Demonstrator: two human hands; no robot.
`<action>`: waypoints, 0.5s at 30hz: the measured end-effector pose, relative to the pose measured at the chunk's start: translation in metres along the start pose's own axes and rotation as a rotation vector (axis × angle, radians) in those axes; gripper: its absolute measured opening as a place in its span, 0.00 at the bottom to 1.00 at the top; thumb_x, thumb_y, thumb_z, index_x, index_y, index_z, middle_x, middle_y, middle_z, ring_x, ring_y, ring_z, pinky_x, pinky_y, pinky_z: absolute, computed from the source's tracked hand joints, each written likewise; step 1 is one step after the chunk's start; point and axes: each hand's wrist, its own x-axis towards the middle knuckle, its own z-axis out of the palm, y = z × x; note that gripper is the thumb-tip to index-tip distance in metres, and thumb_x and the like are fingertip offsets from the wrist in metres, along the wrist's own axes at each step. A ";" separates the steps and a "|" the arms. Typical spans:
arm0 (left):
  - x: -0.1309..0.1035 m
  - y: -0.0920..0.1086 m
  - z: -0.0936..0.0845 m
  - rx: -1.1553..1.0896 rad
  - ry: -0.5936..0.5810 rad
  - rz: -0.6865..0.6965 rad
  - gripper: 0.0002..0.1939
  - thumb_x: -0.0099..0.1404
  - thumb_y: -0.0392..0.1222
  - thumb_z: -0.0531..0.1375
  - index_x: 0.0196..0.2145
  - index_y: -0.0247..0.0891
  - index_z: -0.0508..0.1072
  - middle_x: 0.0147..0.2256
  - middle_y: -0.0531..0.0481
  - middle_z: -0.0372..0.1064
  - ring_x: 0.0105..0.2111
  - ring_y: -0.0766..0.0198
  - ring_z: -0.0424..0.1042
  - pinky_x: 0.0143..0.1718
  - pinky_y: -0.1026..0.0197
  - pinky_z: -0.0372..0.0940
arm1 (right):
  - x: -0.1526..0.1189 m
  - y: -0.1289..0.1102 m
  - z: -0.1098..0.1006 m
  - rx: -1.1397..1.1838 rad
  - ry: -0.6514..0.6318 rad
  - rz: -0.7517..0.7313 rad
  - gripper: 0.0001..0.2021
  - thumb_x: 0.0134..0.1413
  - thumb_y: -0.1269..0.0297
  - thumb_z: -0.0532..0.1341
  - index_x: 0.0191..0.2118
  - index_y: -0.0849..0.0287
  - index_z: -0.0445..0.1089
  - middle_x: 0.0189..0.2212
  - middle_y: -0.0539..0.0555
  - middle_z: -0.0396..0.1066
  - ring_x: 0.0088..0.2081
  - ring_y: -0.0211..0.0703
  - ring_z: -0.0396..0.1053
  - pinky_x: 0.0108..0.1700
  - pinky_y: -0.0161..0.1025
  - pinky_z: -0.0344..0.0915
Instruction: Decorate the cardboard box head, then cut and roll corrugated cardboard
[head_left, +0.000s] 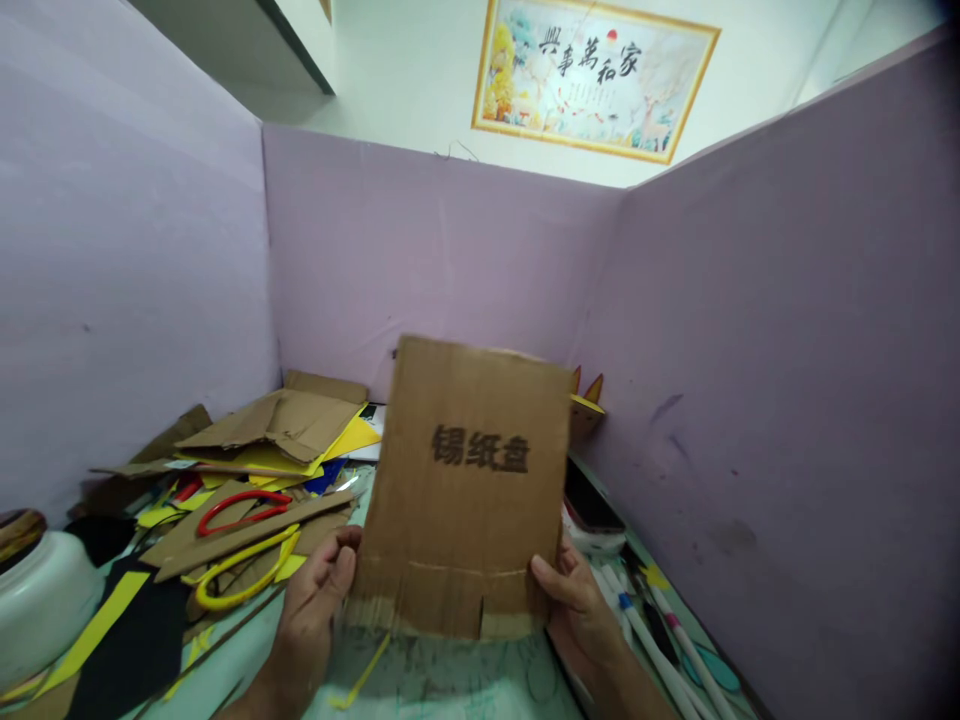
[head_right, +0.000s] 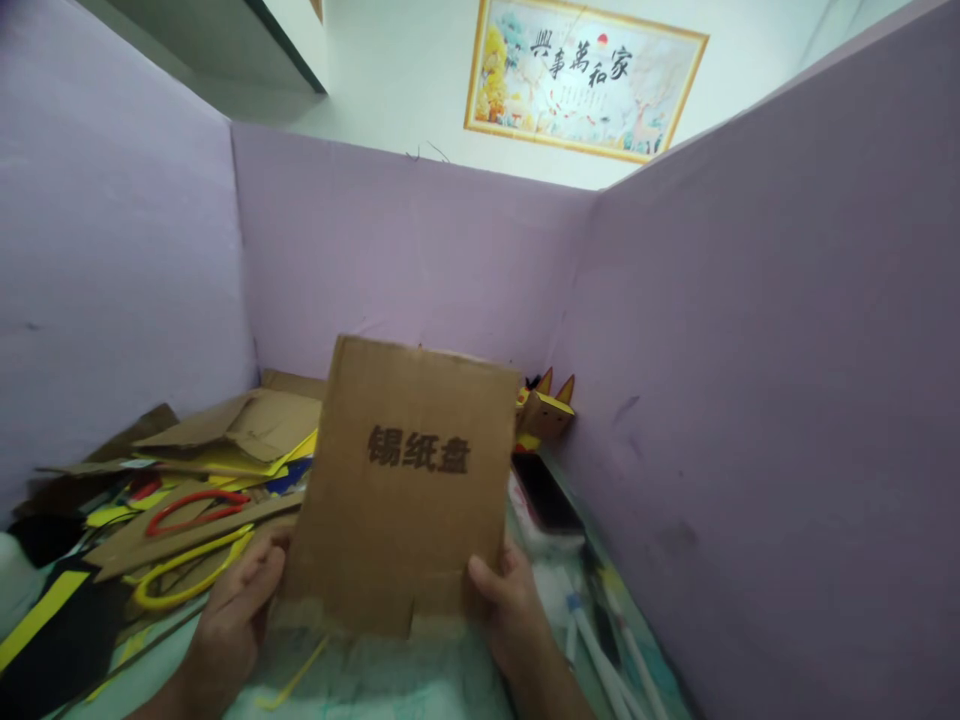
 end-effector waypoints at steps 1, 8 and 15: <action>0.000 0.002 0.001 -0.032 0.001 0.009 0.26 0.50 0.61 0.67 0.37 0.38 0.73 0.29 0.51 0.72 0.25 0.65 0.67 0.25 0.66 0.64 | 0.000 -0.002 0.001 0.010 0.033 -0.036 0.28 0.37 0.60 0.74 0.49 0.55 0.72 0.44 0.58 0.77 0.48 0.58 0.73 0.52 0.52 0.67; 0.012 0.018 0.002 -0.074 0.115 -0.105 0.30 0.39 0.65 0.70 0.28 0.35 0.75 0.23 0.48 0.73 0.23 0.61 0.69 0.23 0.64 0.63 | 0.001 0.002 0.000 -0.099 0.006 0.068 0.24 0.37 0.58 0.74 0.44 0.58 0.73 0.40 0.59 0.79 0.46 0.59 0.75 0.50 0.54 0.68; 0.022 0.032 -0.010 0.021 0.034 0.012 0.19 0.46 0.54 0.70 0.29 0.36 0.78 0.29 0.49 0.76 0.30 0.56 0.72 0.35 0.58 0.68 | -0.010 0.008 0.003 -0.268 -0.173 0.170 0.23 0.39 0.56 0.73 0.42 0.61 0.75 0.40 0.60 0.79 0.43 0.58 0.75 0.47 0.51 0.69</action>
